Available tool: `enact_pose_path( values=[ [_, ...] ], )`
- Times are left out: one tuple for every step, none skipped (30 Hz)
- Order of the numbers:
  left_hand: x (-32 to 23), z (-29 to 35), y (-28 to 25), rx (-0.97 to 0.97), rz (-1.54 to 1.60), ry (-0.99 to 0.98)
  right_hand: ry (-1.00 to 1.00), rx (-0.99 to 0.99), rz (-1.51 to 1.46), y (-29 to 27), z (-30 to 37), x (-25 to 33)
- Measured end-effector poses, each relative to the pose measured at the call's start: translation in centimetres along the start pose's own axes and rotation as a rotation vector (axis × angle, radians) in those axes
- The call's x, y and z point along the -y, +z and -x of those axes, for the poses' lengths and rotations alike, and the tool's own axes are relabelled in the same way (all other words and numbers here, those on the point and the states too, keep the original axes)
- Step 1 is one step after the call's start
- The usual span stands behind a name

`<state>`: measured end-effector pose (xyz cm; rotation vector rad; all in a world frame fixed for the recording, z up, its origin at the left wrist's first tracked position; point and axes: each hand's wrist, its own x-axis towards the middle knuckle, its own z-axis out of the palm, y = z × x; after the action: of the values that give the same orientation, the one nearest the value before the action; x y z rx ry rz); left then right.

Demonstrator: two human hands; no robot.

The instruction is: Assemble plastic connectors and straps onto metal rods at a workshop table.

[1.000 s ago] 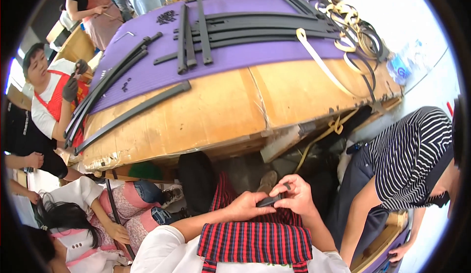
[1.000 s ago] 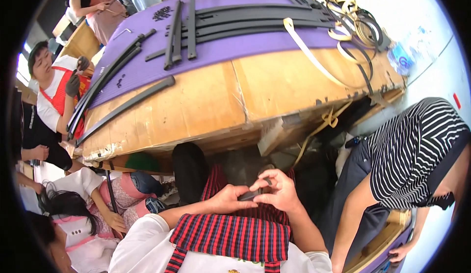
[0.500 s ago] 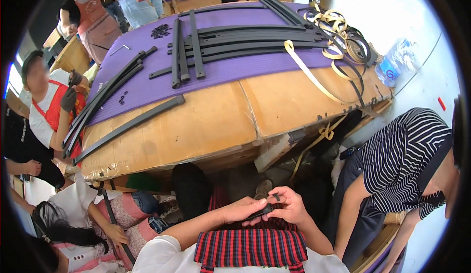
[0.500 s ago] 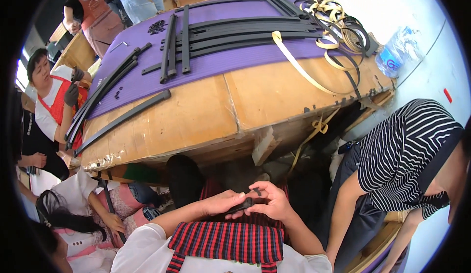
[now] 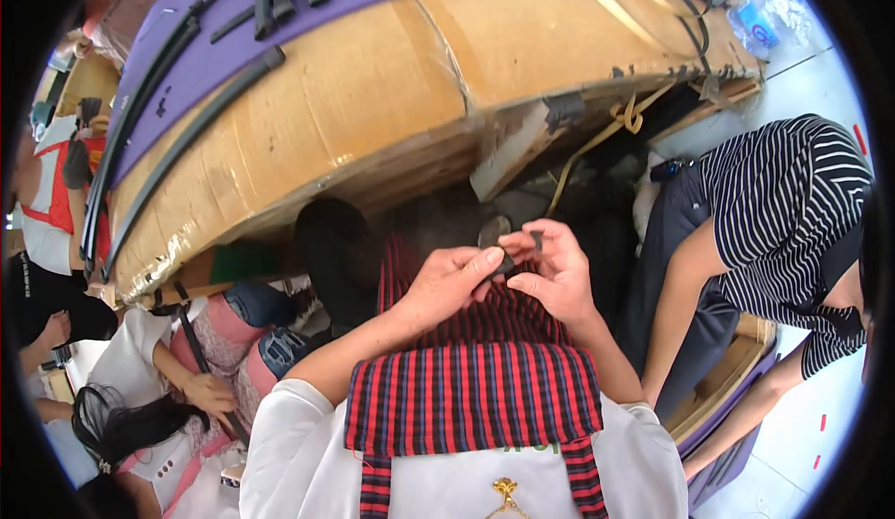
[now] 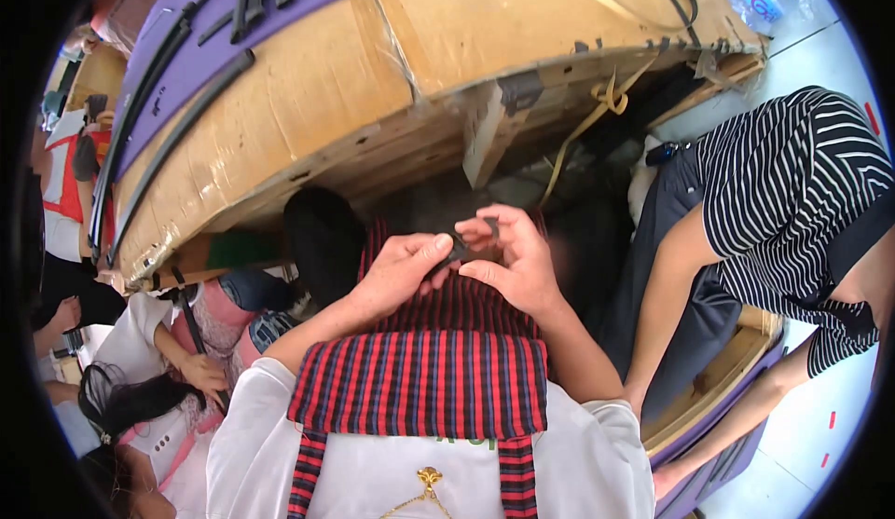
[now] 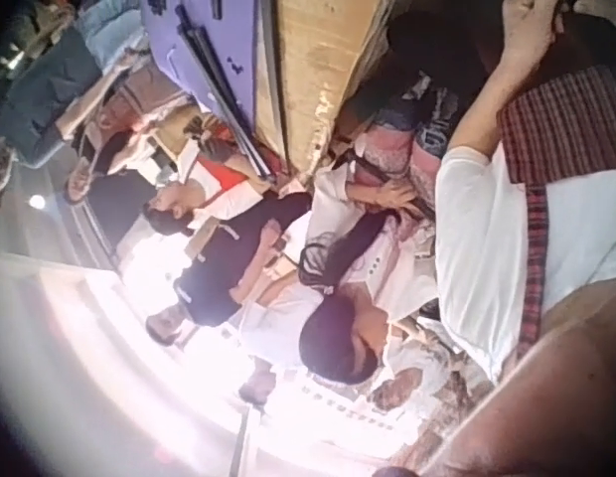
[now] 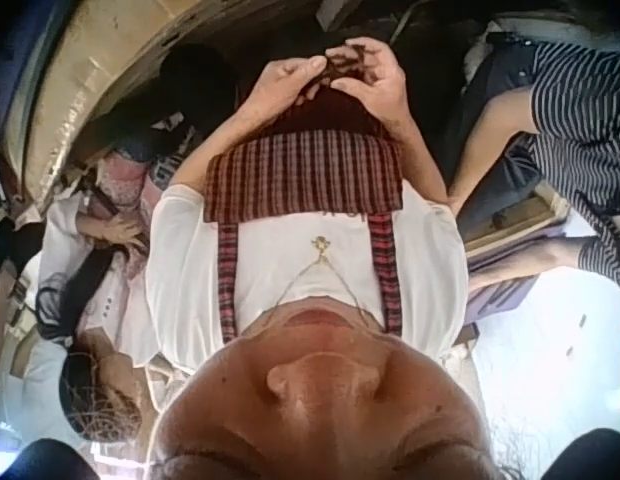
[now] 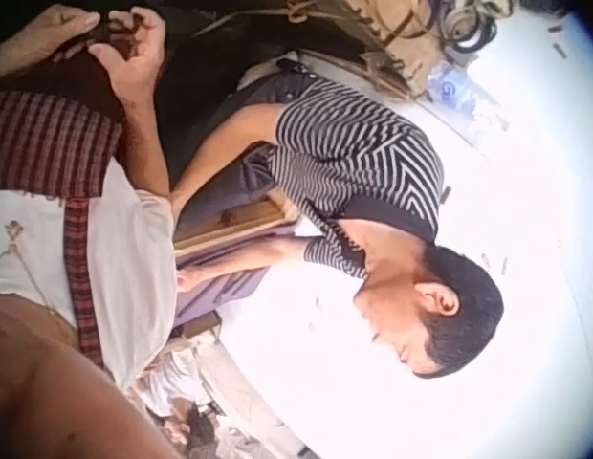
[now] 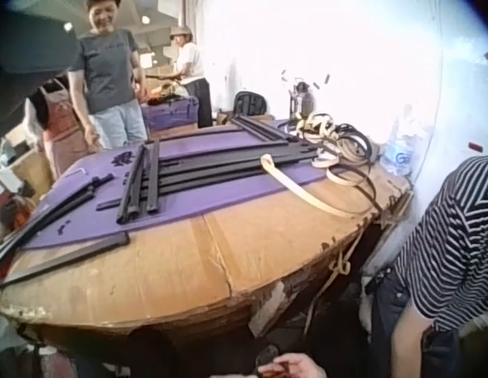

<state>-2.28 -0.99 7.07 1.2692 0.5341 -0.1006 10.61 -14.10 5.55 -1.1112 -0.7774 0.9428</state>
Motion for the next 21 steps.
enact_pose_path(
  values=[
    [0.0,-0.1,0.0,-0.024,0.019,0.002,-0.041,0.014,0.081,-0.2,-0.2,0.1],
    [-0.1,-0.1,0.1,-0.036,0.045,-0.026,-0.012,-0.003,0.061,0.5,-0.4,0.7],
    [-0.1,0.0,0.1,-0.033,0.054,-0.039,0.003,-0.008,0.059,0.7,-0.5,0.4],
    [0.0,0.0,0.1,-0.016,0.063,-0.075,0.005,0.001,0.068,0.7,-0.5,0.2],
    [0.0,0.0,0.0,0.001,0.071,-0.11,0.006,0.012,0.076,0.8,-0.6,0.1],
    [0.1,0.0,-0.5,0.055,0.121,-0.102,-0.013,0.021,0.061,0.9,-0.8,0.1],
    [0.1,0.2,-0.6,0.054,0.128,-0.107,-0.004,0.022,0.059,1.1,-0.7,0.2],
    [-0.3,0.5,-0.6,0.084,0.172,-0.126,-0.002,0.031,0.018,1.3,-0.6,0.3],
    [-0.6,0.8,-0.6,0.115,0.217,-0.145,0.001,0.038,-0.024,1.3,-0.5,0.4],
    [-0.8,1.0,-0.8,0.148,0.246,-0.148,0.01,0.041,-0.028,1.4,-0.5,0.6],
    [-0.9,1.2,-0.8,0.144,0.253,-0.154,-0.019,0.09,-0.015,1.2,-0.8,0.7],
    [-0.9,1.4,-0.9,0.16,0.268,-0.167,-0.048,0.138,-0.001,1.1,-0.9,0.8],
    [-1.1,1.5,-1.0,0.175,0.282,-0.178,-0.041,0.141,-0.004,1.0,-1.1,0.9],
    [-1.2,1.5,-1.0,0.172,0.288,-0.182,-0.014,0.167,-0.026,0.9,-1.2,1.0],
    [-1.4,1.5,-1.1,0.172,0.292,-0.192,0.013,0.193,-0.047,0.8,-1.4,1.0],
    [-1.5,1.4,-1.1,0.172,0.295,-0.201,0.019,0.195,-0.049,0.7,-1.6,0.9],
    [-1.5,1.3,-1.2,0.169,0.299,-0.204,0.009,0.206,-0.06,0.6,-1.9,0.8],
    [-1.6,1.2,-1.3,0.156,0.316,-0.215,-0.003,0.218,-0.071,0.5,-2.2,0.7],
    [-1.6,1.3,-1.4,0.141,0.331,-0.227,0.0,0.223,-0.075,0.6,-2.2,0.7],
    [-1.6,1.4,-1.4,0.133,0.332,-0.225,0.009,0.23,-0.093,0.6,-2.4,0.8],
    [-1.7,1.5,-1.4,0.124,0.332,-0.211,0.015,0.241,-0.112,0.7,-2.6,0.9]
  ],
)
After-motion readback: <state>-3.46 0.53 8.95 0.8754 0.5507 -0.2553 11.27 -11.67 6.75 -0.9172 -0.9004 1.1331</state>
